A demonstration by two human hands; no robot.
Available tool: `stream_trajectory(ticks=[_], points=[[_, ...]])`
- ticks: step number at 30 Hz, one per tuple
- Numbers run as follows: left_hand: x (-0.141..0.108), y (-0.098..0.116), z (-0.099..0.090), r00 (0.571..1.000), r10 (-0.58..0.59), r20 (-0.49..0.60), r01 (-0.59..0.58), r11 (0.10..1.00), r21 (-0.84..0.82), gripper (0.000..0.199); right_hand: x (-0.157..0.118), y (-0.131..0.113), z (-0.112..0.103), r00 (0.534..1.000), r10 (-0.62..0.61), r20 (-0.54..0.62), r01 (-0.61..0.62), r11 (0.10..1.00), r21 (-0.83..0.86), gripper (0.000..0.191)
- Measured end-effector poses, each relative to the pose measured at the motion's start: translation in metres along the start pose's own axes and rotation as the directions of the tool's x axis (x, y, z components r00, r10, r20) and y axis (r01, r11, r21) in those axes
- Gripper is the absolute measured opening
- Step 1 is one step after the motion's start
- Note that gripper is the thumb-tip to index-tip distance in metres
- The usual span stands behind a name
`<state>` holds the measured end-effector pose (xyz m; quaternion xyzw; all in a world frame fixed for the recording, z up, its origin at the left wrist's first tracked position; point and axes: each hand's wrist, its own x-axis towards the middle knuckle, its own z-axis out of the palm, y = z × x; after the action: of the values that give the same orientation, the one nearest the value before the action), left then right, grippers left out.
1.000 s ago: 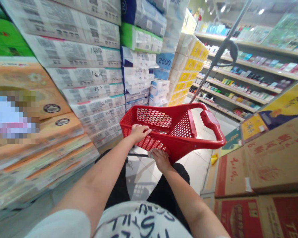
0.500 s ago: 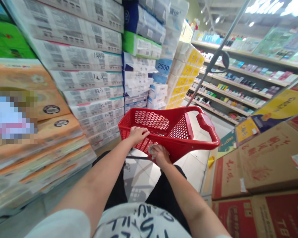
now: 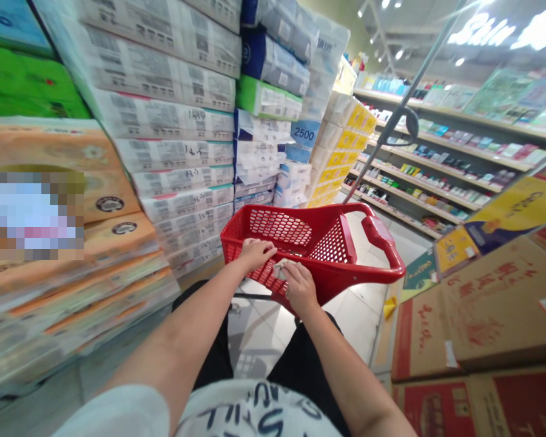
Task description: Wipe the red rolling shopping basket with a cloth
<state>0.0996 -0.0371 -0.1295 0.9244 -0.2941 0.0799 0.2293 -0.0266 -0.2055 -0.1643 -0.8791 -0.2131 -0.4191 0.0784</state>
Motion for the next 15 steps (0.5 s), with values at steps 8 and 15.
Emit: stream_trajectory(ticks=[8,15], points=[[-0.003,-0.001,0.001,1.000,-0.005,0.001,0.005,1.000,0.007,0.034,0.027,0.005,-0.012,0.992,0.108,0.064,-0.106,0.994,-0.041,0.029],[-0.004,-0.003,0.000,1.000,-0.012,-0.003,0.012,1.000,-0.001,0.034,0.019,0.002,-0.017,0.984,0.132,0.124,-0.128,0.991,-0.039,0.026]])
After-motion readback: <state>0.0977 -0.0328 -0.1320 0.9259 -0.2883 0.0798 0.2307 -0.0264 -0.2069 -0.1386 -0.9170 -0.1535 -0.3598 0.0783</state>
